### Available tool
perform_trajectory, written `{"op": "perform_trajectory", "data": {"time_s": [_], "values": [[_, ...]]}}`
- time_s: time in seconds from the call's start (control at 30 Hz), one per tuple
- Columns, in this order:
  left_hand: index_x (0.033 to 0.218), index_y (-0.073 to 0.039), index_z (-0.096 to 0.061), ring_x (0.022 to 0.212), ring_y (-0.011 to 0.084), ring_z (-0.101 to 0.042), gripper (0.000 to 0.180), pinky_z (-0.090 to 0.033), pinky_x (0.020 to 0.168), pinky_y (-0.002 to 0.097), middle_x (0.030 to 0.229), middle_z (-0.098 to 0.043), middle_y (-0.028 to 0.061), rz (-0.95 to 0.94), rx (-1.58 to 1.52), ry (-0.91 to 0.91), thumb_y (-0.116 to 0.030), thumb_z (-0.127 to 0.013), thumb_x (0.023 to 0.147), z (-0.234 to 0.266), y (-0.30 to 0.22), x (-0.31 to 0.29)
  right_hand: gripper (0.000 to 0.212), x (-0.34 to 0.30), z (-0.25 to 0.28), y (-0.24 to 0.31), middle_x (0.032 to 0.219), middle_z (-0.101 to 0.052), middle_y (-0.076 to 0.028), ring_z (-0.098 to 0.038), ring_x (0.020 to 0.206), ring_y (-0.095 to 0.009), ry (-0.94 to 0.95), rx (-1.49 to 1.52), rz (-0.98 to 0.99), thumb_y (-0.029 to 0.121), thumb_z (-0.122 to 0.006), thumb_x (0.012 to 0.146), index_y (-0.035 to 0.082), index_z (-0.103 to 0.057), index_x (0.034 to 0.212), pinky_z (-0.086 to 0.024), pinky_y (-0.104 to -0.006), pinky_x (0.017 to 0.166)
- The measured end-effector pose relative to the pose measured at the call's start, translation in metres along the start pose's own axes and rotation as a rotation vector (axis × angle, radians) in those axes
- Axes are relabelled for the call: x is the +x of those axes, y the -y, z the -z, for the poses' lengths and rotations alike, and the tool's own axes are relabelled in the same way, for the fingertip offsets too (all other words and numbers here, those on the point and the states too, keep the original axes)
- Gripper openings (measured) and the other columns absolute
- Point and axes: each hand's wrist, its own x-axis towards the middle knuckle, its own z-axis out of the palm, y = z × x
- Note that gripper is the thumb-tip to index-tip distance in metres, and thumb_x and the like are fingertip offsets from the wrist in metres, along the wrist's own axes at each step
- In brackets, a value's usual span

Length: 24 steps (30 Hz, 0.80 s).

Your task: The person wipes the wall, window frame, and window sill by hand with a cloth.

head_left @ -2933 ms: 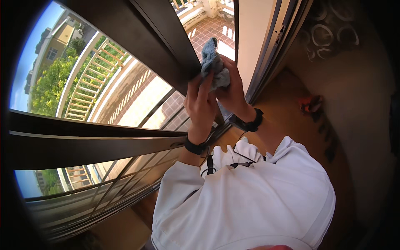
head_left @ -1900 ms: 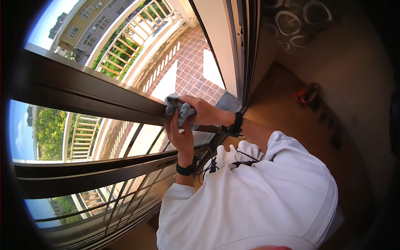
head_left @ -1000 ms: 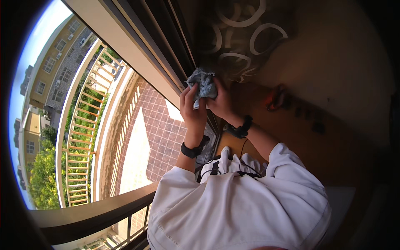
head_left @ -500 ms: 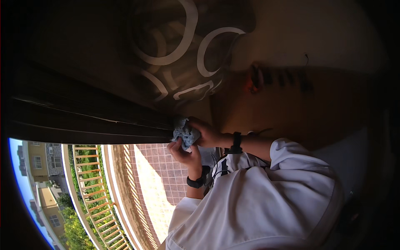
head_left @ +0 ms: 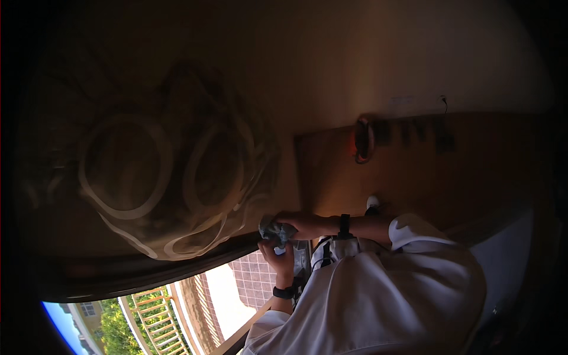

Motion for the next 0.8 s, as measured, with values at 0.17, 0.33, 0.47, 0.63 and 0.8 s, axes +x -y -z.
{"op": "perform_trajectory", "data": {"time_s": [0.17,0.33,0.47,0.63,0.8], "values": [[0.127,-0.001,-0.047,0.099,0.0447,-0.052,0.061,-0.046,0.083,0.0481,0.108,-0.051,0.0228,0.057,-0.163,0.191,-0.006,-0.071,0.071,-0.032,0.016,0.04,0.055,-0.007,0.003,-0.016,0.116,-0.057,-0.015,-0.058,0.106,-0.035,-0.186,-0.107,-0.29,0.002,-0.067,0.072,0.007,-0.05,0.124,-0.048,-0.0384,0.088],[0.145,-0.016,-0.033,0.106,0.0423,-0.055,0.083,-0.051,0.081,0.0444,0.126,-0.047,0.026,-0.267,-0.203,0.701,-0.007,-0.073,0.072,-0.051,0.053,0.073,0.06,-0.025,-0.012,-0.053,0.12,-0.053,-0.016,-0.055,0.109,-0.036,-0.294,-0.369,-0.323,-0.002,-0.068,0.066,0.007,-0.05,0.123,-0.049,-0.0399,0.087],[0.14,-0.019,-0.044,0.108,0.0402,-0.056,0.081,-0.051,0.086,0.0417,0.126,-0.048,0.024,-0.353,-0.314,0.811,-0.009,-0.079,0.067,-0.063,0.089,0.095,0.06,-0.013,-0.027,-0.063,0.128,-0.048,-0.017,-0.054,0.112,-0.037,-0.357,-0.555,-0.337,-0.002,-0.067,0.067,0.006,-0.05,0.124,-0.048,-0.04,0.091],[0.137,-0.018,-0.048,0.108,0.0376,-0.055,0.077,-0.05,0.085,0.0391,0.128,-0.048,0.0217,-0.354,-0.45,0.834,-0.009,-0.078,0.067,-0.123,0.095,0.132,0.065,0.002,0.011,-0.074,0.133,-0.044,-0.015,-0.05,0.116,-0.038,-0.546,-0.547,-0.413,-0.004,-0.064,0.07,0.005,-0.044,0.132,-0.047,-0.0427,0.092],[0.134,-0.015,-0.051,0.092,0.0317,-0.056,0.07,-0.05,0.077,0.0365,0.107,-0.051,0.0158,-0.203,-0.529,0.892,-0.003,-0.069,0.068,-0.186,0.055,0.211,0.066,0.037,0.094,-0.078,0.137,-0.043,-0.015,-0.045,0.125,-0.035,-0.749,-0.622,-0.322,-0.006,-0.063,0.072,0.004,-0.044,0.134,-0.041,-0.0386,0.1]]}}
